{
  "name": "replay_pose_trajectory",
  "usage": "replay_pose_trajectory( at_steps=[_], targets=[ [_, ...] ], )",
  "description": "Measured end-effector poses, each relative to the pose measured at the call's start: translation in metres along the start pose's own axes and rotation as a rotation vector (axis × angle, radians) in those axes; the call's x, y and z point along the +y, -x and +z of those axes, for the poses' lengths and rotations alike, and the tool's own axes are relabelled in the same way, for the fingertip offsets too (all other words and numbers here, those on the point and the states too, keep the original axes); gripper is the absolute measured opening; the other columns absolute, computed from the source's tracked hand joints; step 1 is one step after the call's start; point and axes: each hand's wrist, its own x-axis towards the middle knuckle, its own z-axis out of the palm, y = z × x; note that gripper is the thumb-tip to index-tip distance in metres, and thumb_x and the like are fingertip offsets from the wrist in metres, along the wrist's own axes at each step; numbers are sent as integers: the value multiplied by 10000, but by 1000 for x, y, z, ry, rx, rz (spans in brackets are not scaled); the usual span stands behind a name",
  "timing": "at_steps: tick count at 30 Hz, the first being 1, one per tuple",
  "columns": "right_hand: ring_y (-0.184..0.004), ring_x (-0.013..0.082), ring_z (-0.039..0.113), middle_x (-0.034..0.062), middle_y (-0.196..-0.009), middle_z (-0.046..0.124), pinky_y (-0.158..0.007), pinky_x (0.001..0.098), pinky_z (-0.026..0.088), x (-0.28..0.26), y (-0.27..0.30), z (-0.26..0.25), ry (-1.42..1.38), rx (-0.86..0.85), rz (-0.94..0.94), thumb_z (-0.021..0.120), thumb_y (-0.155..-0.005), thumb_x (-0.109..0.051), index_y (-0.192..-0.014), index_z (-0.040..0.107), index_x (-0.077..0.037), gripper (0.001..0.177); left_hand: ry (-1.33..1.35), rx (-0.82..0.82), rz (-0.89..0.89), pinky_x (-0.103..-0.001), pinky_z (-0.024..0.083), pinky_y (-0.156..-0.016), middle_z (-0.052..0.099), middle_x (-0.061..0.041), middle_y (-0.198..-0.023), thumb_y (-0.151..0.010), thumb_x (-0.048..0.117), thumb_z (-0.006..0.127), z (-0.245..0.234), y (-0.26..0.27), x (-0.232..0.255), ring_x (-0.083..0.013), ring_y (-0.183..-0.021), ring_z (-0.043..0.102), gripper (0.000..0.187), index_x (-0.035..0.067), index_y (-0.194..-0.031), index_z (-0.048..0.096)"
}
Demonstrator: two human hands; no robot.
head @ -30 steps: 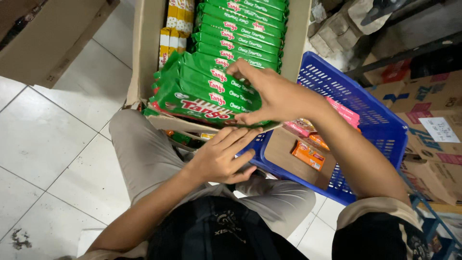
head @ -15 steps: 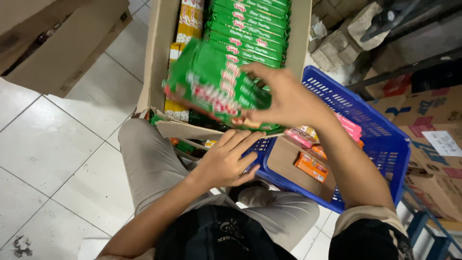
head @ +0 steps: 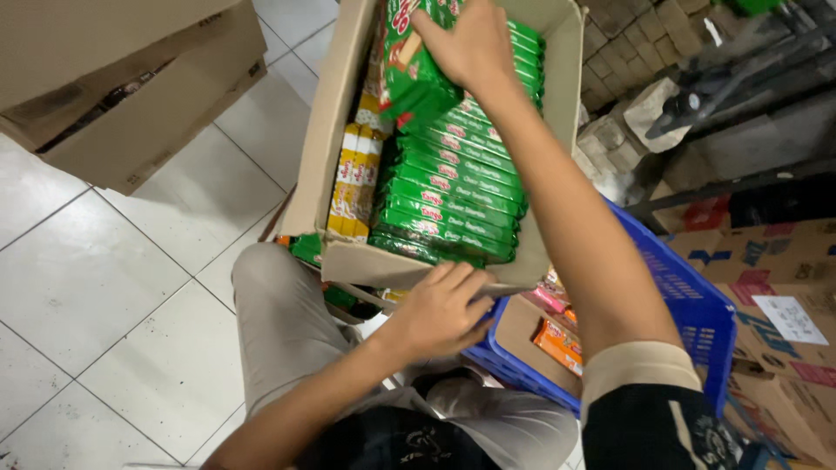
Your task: The person transfers stacks of packaged snacks from a blue basket into a cardboard box. They handle green, pink, orange, and yellow snack packs, arranging them in layers inside the box.
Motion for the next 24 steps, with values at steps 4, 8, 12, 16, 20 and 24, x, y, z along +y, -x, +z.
replay_pose_trajectory(
  at_steps=[4,8,12,16,20,24],
  targets=[
    [-616,286,563,82,-662,567,-510,486,371,-15,-20,27,10,13,98,606,-829,-587,-868,562,-80,510,7,51,-19,-445,456,-877,607,-140,-1111,-833,233,668,3,2,3,-324,-942,557,229,21,-919,669],
    [-783,309,675,80,-848,692,-624,498,518,-24,-25,53,14,18,183,582,-833,-571,-1182,574,-69,611,22,44,3,-426,415,-786,566,-156,-1032,-883,215,633,-3,-1,2,-323,-879,512,184,33,-861,621],
    [-815,395,674,181,-982,625,-613,510,556,-29,-19,80,193,-39,204,655,-870,-631,-1414,410,-214,727,20,46,2,-420,397,-742,568,-168,-988,-908,182,624,-1,0,1,-324,-816,495,152,43,-854,594],
    [-673,372,656,201,-1023,578,-484,468,517,-30,-16,95,344,63,128,607,-916,-665,-1467,357,-204,760,-13,11,13,-411,399,-754,555,-138,-926,-880,211,622,6,4,1,-312,-836,499,147,65,-883,609],
    [-796,334,558,189,-1155,481,-591,455,484,-25,-11,109,502,50,126,478,-926,-740,-1476,382,-178,793,-13,15,18,-404,392,-754,557,-142,-928,-951,210,591,5,5,2,-313,-829,494,160,58,-917,626],
    [-1084,404,432,211,-1211,433,-818,538,446,-17,-7,112,452,89,63,339,-984,-620,-1443,436,-161,656,-39,11,16,-396,396,-757,565,-127,-925,-943,185,564,4,7,3,-299,-828,495,145,61,-911,631]
  ],
)
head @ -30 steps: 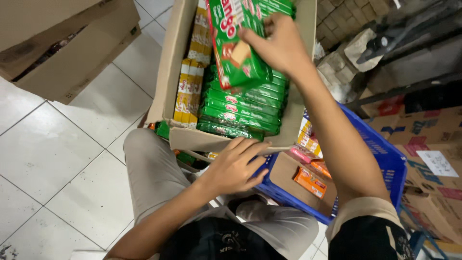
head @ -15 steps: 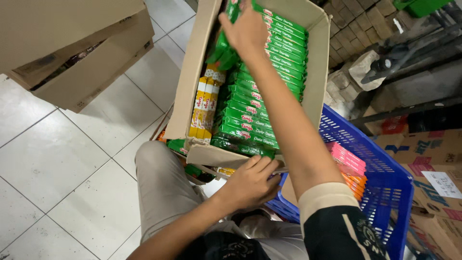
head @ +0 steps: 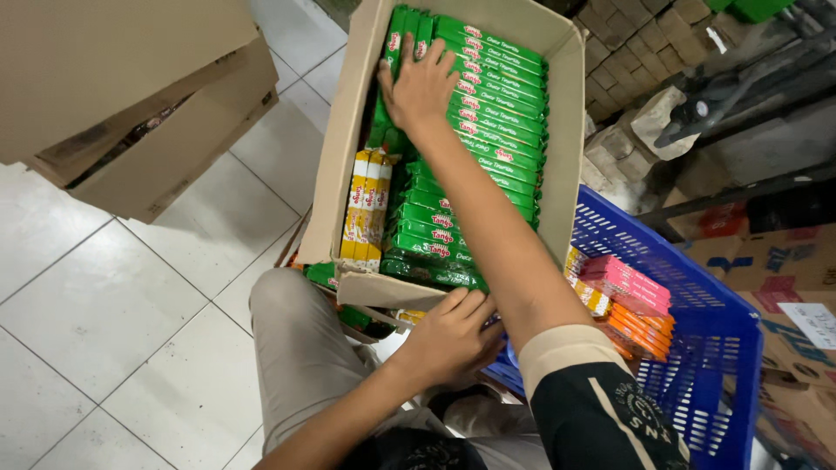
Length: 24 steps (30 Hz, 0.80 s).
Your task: The person transfers stacks of packaged snacks from a blue basket into a cardboard box. They handle green, pink, orange, and yellow snack packs, arranging them in layers inside the box.
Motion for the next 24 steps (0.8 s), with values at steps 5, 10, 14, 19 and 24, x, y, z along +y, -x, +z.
replay_pose_trajectory(
  at_steps=[5,10,14,19,24],
  targets=[
    [-1386,510,214,338,-1496,232,-1082,645,266,27,3,-37,-143,-345,-92,172,-965,-716,-1592,117,-177,828,-7,-38,-10,-419,417,-842,604,-147,-1092,-865,212,631,-12,-7,-3,-313,-936,530,141,74,-898,624],
    [-1242,421,442,289,-1301,424,-1063,527,372,120,74,-144,-528,-18,-509,627,-1046,-442,-1533,279,-55,713,-41,-156,-46,-421,421,-905,613,-112,-1214,-878,340,683,-8,-7,-11,-289,-1028,563,293,91,-1025,628],
    [-1224,315,465,191,-1296,445,-957,390,420,207,177,-214,-684,318,-224,558,-1044,-162,-1302,453,-7,319,-140,-186,32,-438,437,-905,623,-73,-1274,-865,244,641,-1,4,-28,-287,-1127,586,169,192,-1025,645],
    [-1028,297,479,170,-1102,476,-933,395,403,352,312,-122,-590,568,195,513,-998,-13,-1140,463,24,155,-327,-291,6,-443,415,-896,598,31,-1313,-876,311,594,-1,27,-40,-223,-1131,582,254,331,-1126,637],
    [-940,524,634,298,-1135,532,-784,574,520,428,431,-6,-257,-56,586,827,-790,-158,-1250,532,-66,553,-612,-103,57,-423,360,-869,618,28,-1080,-959,402,677,-6,34,-51,-244,-906,565,68,382,-895,687]
  ],
)
